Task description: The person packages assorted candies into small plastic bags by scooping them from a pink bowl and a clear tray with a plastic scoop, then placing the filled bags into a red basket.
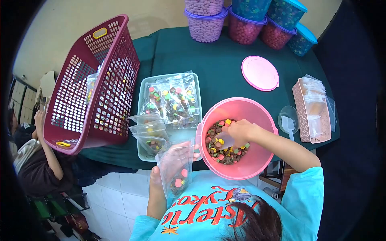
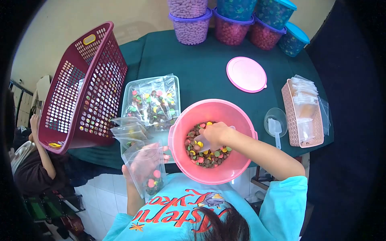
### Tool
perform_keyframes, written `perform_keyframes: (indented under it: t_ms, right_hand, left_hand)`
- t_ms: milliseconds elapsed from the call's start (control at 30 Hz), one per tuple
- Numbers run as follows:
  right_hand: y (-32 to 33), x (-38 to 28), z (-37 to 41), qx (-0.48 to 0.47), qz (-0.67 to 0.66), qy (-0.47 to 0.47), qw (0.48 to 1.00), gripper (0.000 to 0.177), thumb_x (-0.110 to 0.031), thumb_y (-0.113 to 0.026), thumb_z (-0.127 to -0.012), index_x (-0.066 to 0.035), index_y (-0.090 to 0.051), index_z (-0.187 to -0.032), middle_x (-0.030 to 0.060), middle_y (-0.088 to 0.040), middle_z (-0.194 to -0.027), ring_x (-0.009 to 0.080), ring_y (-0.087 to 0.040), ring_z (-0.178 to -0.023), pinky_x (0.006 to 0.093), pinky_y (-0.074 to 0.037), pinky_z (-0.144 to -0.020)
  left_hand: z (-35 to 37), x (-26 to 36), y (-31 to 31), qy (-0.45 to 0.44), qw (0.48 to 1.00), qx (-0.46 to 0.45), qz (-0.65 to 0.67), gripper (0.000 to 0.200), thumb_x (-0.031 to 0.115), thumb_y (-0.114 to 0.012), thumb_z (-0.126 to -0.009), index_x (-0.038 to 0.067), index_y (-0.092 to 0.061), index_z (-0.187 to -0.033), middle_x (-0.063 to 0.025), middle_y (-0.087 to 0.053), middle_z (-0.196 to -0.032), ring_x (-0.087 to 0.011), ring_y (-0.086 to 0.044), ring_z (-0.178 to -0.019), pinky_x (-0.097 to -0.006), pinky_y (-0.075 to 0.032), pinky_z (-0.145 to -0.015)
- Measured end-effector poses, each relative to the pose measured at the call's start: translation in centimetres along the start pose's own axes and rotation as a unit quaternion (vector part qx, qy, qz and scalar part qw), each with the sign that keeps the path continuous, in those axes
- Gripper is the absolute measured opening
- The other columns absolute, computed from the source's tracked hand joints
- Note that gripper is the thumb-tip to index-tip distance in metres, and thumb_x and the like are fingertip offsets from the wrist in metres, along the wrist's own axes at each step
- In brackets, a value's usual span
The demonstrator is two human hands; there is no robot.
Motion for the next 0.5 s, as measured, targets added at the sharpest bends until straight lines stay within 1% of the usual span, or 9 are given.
perform_keyframes:
  t_ms: [67,133,200,267,333,367,433,467,500]
  right_hand:
    - [-0.4,-0.2,-0.7,0.024,0.020,-0.001,1.000,0.058,-0.022,-0.070,-0.054,-0.005,-0.047,-0.105,0.0126,-0.057,-0.089,0.0250,-0.057,-0.085,0.0357,-0.048,-0.069]
    - [-0.6,-0.6,-1.0,0.049,0.043,-0.004,0.998,0.058,-0.022,-0.072,-0.054,-0.004,-0.047,-0.103,0.0136,-0.056,-0.090,0.0264,-0.057,-0.084,0.0363,-0.047,-0.070]
    - [-0.2,-1.1,-0.9,0.088,0.057,-0.008,0.994,0.054,-0.019,-0.071,-0.054,-0.003,-0.049,-0.101,0.0146,-0.054,-0.093,0.0275,-0.057,-0.084,0.0372,-0.048,-0.068]
    - [0.0,-1.2,-0.9,0.081,0.048,-0.022,0.995,0.051,-0.017,-0.070,-0.055,-0.002,-0.050,-0.099,0.0155,-0.053,-0.095,0.0275,-0.057,-0.084,0.0368,-0.048,-0.068]
    - [0.0,-1.5,-0.8,0.064,0.074,-0.035,0.995,0.046,-0.014,-0.067,-0.059,-0.004,-0.052,-0.102,0.0128,-0.056,-0.095,0.0249,-0.057,-0.088,0.0384,-0.048,-0.066]
    - [-0.2,-1.5,-1.1,0.065,0.071,-0.037,0.995,0.046,-0.014,-0.067,-0.059,-0.004,-0.052,-0.102,0.0128,-0.056,-0.095,0.0249,-0.057,-0.088,0.0384,-0.048,-0.066]
    - [-0.9,-3.0,-1.5,0.042,-0.001,0.052,0.998,0.044,-0.012,-0.064,-0.058,-0.002,-0.053,-0.100,0.0140,-0.057,-0.091,0.0267,-0.057,-0.086,0.0375,-0.047,-0.067]
    - [-1.0,-3.0,-1.5,0.041,-0.002,0.052,0.998,0.044,-0.012,-0.064,-0.058,-0.002,-0.053,-0.100,0.0140,-0.057,-0.091,0.0267,-0.057,-0.086,0.0375,-0.047,-0.067]
    - [-1.2,-3.4,-1.4,0.011,-0.021,0.065,0.998,0.046,-0.011,-0.064,-0.057,-0.002,-0.053,-0.100,0.0146,-0.057,-0.089,0.0272,-0.057,-0.085,0.0369,-0.047,-0.069]
  left_hand:
    - [-0.4,0.4,-0.2,0.003,1.000,-0.010,-0.009,0.101,0.072,-0.045,-0.062,-0.003,-0.023,-0.126,-0.0284,-0.029,-0.124,-0.0350,-0.041,-0.106,-0.0443,-0.030,-0.091]
    - [-0.8,0.1,-0.4,0.026,0.999,-0.014,-0.012,0.101,0.072,-0.046,-0.062,-0.003,-0.023,-0.126,-0.0285,-0.029,-0.124,-0.0349,-0.041,-0.106,-0.0443,-0.030,-0.091]
    - [-1.2,0.0,-0.4,0.020,1.000,-0.020,-0.011,0.100,0.070,-0.046,-0.062,-0.004,-0.024,-0.125,-0.0295,-0.029,-0.124,-0.0358,-0.042,-0.106,-0.0452,-0.030,-0.091]
    - [-1.6,-0.5,-1.1,0.047,0.998,-0.037,0.012,0.103,0.067,-0.053,-0.060,-0.006,-0.023,-0.125,-0.0250,-0.026,-0.129,-0.0313,-0.038,-0.113,-0.0410,-0.026,-0.096]
    - [-1.9,-0.4,-1.6,0.057,0.997,-0.059,0.006,0.101,0.066,-0.054,-0.060,-0.005,-0.024,-0.125,-0.0241,-0.025,-0.129,-0.0305,-0.037,-0.113,-0.0406,-0.026,-0.096]
    - [-1.9,-0.6,-1.7,0.061,0.996,-0.066,0.003,0.100,0.066,-0.054,-0.060,-0.004,-0.024,-0.125,-0.0242,-0.025,-0.130,-0.0301,-0.037,-0.114,-0.0405,-0.026,-0.096]
    - [-2.0,-0.8,-1.7,0.066,0.995,-0.074,0.000,0.100,0.066,-0.055,-0.060,-0.004,-0.025,-0.125,-0.0244,-0.024,-0.130,-0.0298,-0.037,-0.114,-0.0405,-0.026,-0.096]
    - [-2.0,-0.7,-1.7,0.066,0.995,-0.081,0.005,0.100,0.065,-0.055,-0.060,-0.004,-0.025,-0.125,-0.0245,-0.025,-0.130,-0.0295,-0.037,-0.114,-0.0404,-0.026,-0.096]
    - [-2.0,-0.7,-1.8,0.066,0.994,-0.087,0.010,0.099,0.065,-0.056,-0.060,-0.004,-0.025,-0.125,-0.0245,-0.025,-0.130,-0.0292,-0.037,-0.114,-0.0404,-0.026,-0.096]
Point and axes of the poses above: each hand's wrist, its own z-axis away from the middle knuckle, its own y-axis out of the back of the hand, x = y × z, the point moved 10 cm from there along -z, towards the middle knuckle
